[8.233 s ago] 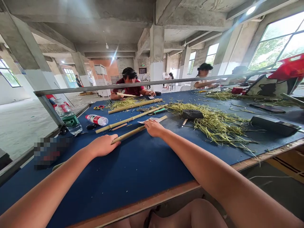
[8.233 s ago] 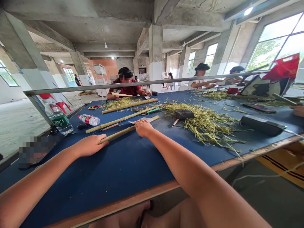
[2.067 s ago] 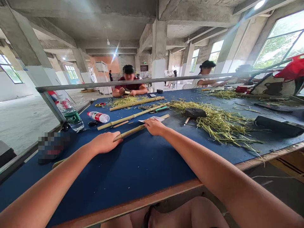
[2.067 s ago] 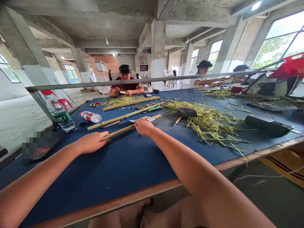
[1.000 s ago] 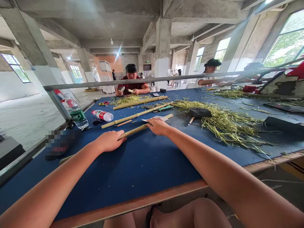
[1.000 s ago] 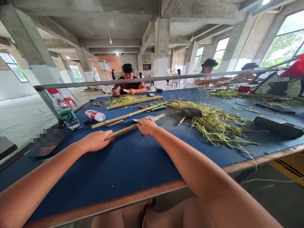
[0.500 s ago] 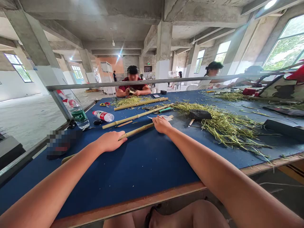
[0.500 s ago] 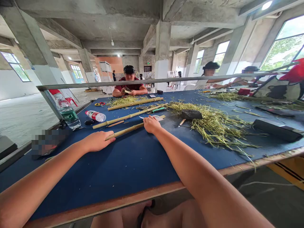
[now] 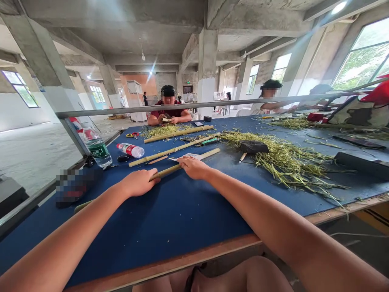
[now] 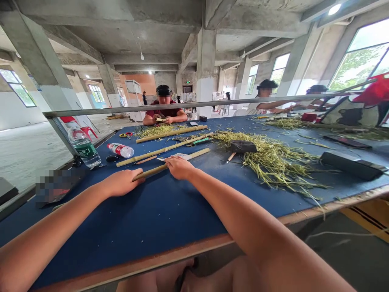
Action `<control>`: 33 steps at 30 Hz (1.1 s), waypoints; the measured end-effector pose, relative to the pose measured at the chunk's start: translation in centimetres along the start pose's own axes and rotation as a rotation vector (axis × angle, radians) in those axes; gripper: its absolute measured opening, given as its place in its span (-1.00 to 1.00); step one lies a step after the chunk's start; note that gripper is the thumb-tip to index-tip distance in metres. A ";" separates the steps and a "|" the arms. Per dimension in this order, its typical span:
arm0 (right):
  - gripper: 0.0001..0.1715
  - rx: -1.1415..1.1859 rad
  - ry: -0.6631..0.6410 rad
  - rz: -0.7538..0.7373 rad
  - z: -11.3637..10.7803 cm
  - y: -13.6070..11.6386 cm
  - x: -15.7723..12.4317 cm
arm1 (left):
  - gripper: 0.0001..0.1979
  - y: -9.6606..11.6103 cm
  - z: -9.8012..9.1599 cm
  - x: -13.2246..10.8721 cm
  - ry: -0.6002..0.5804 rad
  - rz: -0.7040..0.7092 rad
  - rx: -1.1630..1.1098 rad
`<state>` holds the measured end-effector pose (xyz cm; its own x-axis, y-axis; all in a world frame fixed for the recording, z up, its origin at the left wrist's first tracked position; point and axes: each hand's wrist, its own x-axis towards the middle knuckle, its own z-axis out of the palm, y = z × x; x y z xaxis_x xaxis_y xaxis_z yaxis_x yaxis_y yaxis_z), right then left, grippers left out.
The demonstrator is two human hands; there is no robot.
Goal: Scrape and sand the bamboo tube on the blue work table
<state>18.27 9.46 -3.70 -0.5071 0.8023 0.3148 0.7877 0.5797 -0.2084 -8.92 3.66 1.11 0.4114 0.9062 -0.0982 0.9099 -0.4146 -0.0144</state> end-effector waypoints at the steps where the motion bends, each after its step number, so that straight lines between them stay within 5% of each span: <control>1: -0.46 -0.005 -0.008 0.012 -0.2 0.7 0.1 | -0.51 0.0 -0.1 0.0 -0.001 0.000 -0.001; 8: -0.47 -0.155 0.000 0.348 -2.2 7.4 -0.5 | -0.48 0.3 -0.6 -0.5 -0.018 0.002 -0.004; 11: -0.48 -0.136 0.008 0.326 -1.9 6.2 -0.7 | -0.50 0.3 -0.7 -0.5 -0.009 0.014 -0.027; 18: -0.45 0.009 0.031 -0.050 0.5 -0.8 0.0 | -0.54 0.1 -0.5 -0.2 0.001 -0.003 -0.039; 22: -0.47 -0.001 -0.021 -0.043 0.0 1.8 0.3 | -0.54 0.2 -0.5 -0.2 -0.009 -0.003 -0.003; 28: -0.46 -0.182 -0.002 0.389 -2.6 8.5 -1.0 | -0.57 0.6 -0.9 -0.6 -0.025 -0.011 -0.022; 30: -0.46 -0.188 0.018 0.421 -2.7 8.0 -1.1 | -0.57 0.6 -1.0 -0.6 -0.031 -0.002 -0.040; 33: -0.49 -0.149 0.010 0.233 -1.5 4.5 -0.8 | -0.55 0.4 -1.0 -0.5 -0.018 0.009 -0.063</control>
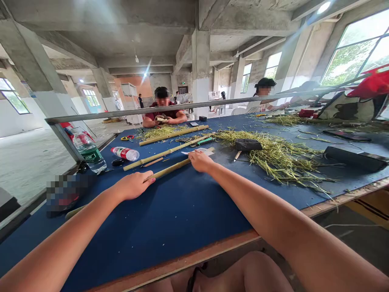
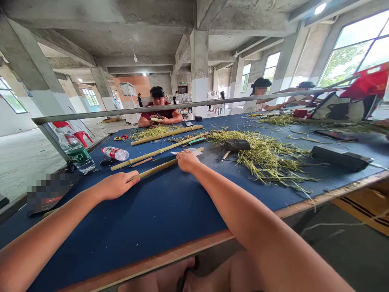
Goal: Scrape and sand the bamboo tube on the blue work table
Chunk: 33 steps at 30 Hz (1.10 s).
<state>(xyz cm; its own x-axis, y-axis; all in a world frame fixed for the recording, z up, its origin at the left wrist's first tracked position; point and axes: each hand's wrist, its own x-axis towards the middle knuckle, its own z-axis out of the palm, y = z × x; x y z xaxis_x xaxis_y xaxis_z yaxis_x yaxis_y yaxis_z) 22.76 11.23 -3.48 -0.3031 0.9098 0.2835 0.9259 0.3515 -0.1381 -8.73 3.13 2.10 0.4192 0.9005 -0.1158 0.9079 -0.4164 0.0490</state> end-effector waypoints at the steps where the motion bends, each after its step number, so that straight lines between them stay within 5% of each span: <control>1: -0.50 0.027 0.003 -0.090 0.3 -1.5 -0.2 | -0.55 -0.1 0.0 0.1 0.004 0.001 -0.002; 4: -0.48 0.120 0.033 -0.295 1.1 -5.2 -0.4 | -0.56 -0.2 0.2 0.2 0.007 -0.003 -0.008; 7: -0.47 0.155 0.038 -0.354 1.3 -5.5 -0.1 | -0.55 -0.2 0.2 0.2 0.006 -0.007 -0.023; 13: -0.48 0.031 0.003 0.046 0.0 1.0 0.6 | -0.51 0.0 0.0 -0.1 -0.003 -0.005 -0.007; 17: -0.49 0.017 0.009 0.214 -0.4 1.7 0.2 | -0.49 -0.2 0.1 0.0 -0.008 -0.013 0.024; 24: -0.46 0.124 0.010 -0.177 0.6 -4.7 -0.5 | -0.56 -0.6 0.4 0.3 -0.001 -0.021 -0.003; 27: -0.47 0.171 -0.005 -0.239 0.6 -4.7 -0.3 | -0.54 -0.6 0.3 0.3 -0.004 -0.009 -0.029; 33: -0.48 0.077 0.003 0.146 -0.5 1.2 0.5 | -0.50 -0.5 0.1 0.0 0.025 -0.006 -0.063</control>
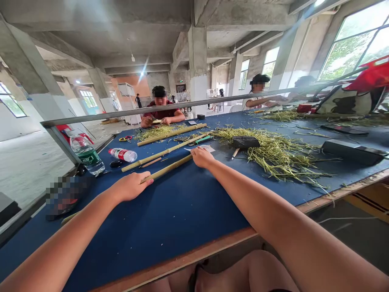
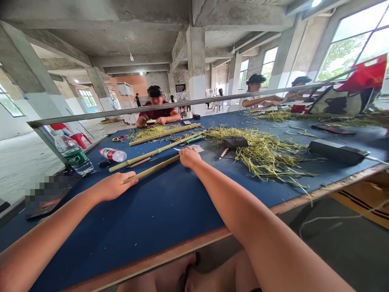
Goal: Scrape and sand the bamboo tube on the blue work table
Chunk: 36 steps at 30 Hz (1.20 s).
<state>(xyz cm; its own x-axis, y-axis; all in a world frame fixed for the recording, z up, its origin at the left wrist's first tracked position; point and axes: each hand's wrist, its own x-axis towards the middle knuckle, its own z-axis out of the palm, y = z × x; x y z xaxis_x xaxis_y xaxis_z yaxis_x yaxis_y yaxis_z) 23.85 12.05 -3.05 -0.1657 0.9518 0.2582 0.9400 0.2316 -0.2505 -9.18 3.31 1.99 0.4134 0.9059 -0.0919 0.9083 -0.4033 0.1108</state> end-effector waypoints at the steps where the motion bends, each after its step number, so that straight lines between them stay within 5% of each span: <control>1: -0.47 -0.008 0.006 0.045 -0.2 0.6 0.1 | -0.50 0.0 0.0 0.0 0.001 0.001 -0.002; 5: -0.47 -0.010 0.003 0.000 0.1 -0.8 -0.4 | -0.51 0.0 0.0 0.0 0.004 0.005 -0.003; 12: -0.49 0.116 -0.001 -0.448 1.4 -7.6 -3.0 | -0.56 -0.3 0.4 0.4 -0.009 -0.006 0.025; 15: -0.49 0.133 -0.011 -0.488 1.2 -7.4 -2.9 | -0.58 -0.2 0.5 0.4 -0.010 -0.017 0.047; 24: -0.50 0.052 -0.028 -0.270 -0.4 -3.0 -1.4 | -0.54 0.5 0.1 0.0 -0.010 -0.065 0.122; 36: -0.49 0.053 -0.028 -0.424 0.8 -5.9 -2.4 | -0.58 0.4 0.1 0.2 -0.016 -0.054 0.081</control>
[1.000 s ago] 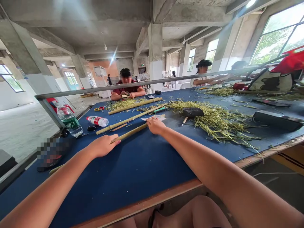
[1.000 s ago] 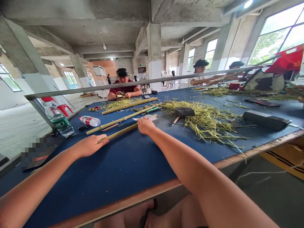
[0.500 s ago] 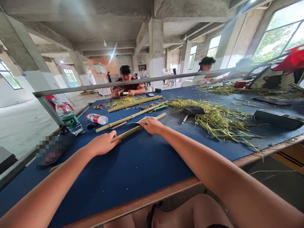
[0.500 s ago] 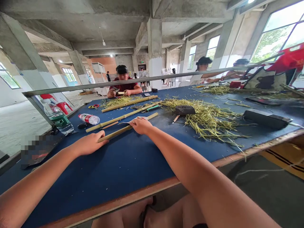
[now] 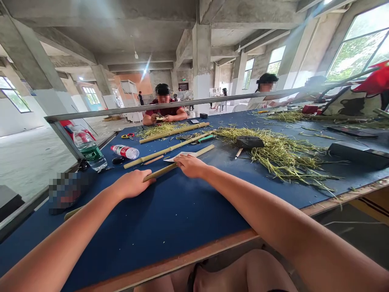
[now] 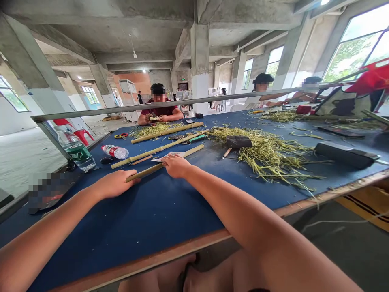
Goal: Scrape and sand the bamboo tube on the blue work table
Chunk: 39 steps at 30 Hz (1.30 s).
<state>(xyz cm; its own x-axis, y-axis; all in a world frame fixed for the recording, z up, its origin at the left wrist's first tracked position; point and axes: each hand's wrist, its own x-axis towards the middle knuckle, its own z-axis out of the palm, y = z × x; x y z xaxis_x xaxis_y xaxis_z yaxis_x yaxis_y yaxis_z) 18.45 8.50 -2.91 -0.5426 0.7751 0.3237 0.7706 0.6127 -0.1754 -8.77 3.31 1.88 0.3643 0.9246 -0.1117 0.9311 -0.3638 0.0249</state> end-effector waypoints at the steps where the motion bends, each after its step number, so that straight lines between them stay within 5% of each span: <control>1: -0.49 0.010 0.006 0.006 0.1 0.2 0.1 | -0.58 0.1 -0.1 -0.1 -0.001 0.000 -0.003; 9: -0.49 -0.079 0.013 0.242 -0.6 4.3 -0.1 | -0.49 0.0 -0.1 -0.2 0.017 0.016 -0.008; 20: -0.49 -0.058 0.021 0.228 -0.8 3.1 -0.5 | -0.47 0.1 -0.2 -0.2 0.016 -0.006 -0.016; 26: -0.48 0.022 0.056 0.059 1.0 1.5 0.5 | -0.51 0.1 -0.1 0.0 0.006 0.006 0.001; 34: -0.48 -0.118 0.068 0.415 -1.0 6.0 -0.1 | -0.49 -0.1 0.0 -0.1 0.040 0.005 -0.016; 39: -0.51 -0.087 0.031 0.272 -0.5 4.2 -0.2 | -0.48 -0.3 0.2 0.1 0.047 0.017 -0.035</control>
<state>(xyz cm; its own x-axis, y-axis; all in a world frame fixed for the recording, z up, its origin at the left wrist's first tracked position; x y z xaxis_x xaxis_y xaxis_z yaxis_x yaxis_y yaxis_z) 21.91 10.87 -3.27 -0.3023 0.9033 0.3045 0.9129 0.3663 -0.1802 -9.05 3.47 1.70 0.3797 0.9229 -0.0642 0.9245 -0.3761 0.0612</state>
